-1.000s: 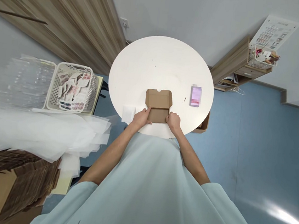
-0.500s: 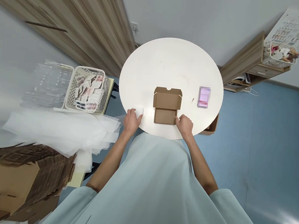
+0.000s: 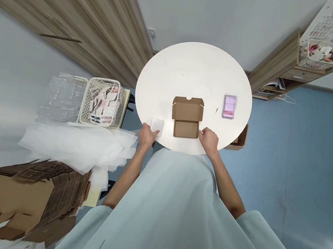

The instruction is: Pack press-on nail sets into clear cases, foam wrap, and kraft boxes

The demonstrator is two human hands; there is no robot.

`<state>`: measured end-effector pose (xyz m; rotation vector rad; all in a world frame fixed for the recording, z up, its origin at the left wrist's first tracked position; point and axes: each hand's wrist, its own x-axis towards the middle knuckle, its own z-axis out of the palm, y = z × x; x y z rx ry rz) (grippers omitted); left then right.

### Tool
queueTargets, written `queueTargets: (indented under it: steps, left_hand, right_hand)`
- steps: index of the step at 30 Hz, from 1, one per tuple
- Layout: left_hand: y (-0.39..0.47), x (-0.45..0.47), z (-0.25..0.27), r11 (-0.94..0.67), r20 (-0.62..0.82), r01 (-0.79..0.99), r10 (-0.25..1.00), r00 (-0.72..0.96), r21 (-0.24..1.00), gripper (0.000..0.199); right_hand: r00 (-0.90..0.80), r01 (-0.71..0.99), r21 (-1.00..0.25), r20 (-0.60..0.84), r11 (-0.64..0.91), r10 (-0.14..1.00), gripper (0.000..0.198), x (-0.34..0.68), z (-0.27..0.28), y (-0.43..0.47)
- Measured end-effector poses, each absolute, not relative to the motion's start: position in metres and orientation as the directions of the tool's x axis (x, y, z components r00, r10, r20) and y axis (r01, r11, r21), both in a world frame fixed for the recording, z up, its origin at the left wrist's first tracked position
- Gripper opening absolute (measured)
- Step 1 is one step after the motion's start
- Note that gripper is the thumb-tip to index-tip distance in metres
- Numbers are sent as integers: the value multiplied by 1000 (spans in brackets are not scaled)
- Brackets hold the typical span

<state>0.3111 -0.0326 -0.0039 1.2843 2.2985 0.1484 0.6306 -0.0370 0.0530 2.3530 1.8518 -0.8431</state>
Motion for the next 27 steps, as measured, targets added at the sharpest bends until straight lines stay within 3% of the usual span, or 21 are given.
queueTargets:
  steps: [4, 11, 16, 19, 23, 27]
  left_hand:
    - [-36, 314, 11, 512, -365, 736, 853, -374, 442, 33]
    - [-41, 336, 49, 226, -292, 612, 956, 7, 758, 32]
    - [-28, 370, 59, 157, -337, 602, 920, 199, 783, 40]
    - [-23, 382, 54, 127, -331, 592, 910, 250, 796, 41]
    - [-20, 393, 39, 176, -348, 557, 912, 218, 811, 39]
    - [-18, 411, 25, 363, -408, 510, 913, -27, 779, 50]
  right_hand:
    - [151, 870, -381, -396, -312, 906, 26, 633, 59, -36]
    - [-54, 652, -749, -200, -117, 978, 34, 632, 77, -30]
    - [-197, 526, -833, -318, -174, 927, 60, 622, 68, -25]
    - [-198, 472, -841, -394, -265, 898, 56, 621, 53, -25]
    - [-118, 440, -823, -450, -359, 885, 36, 625, 34, -25]
    - [11, 544, -754, -432, -368, 902, 29, 622, 27, -21]
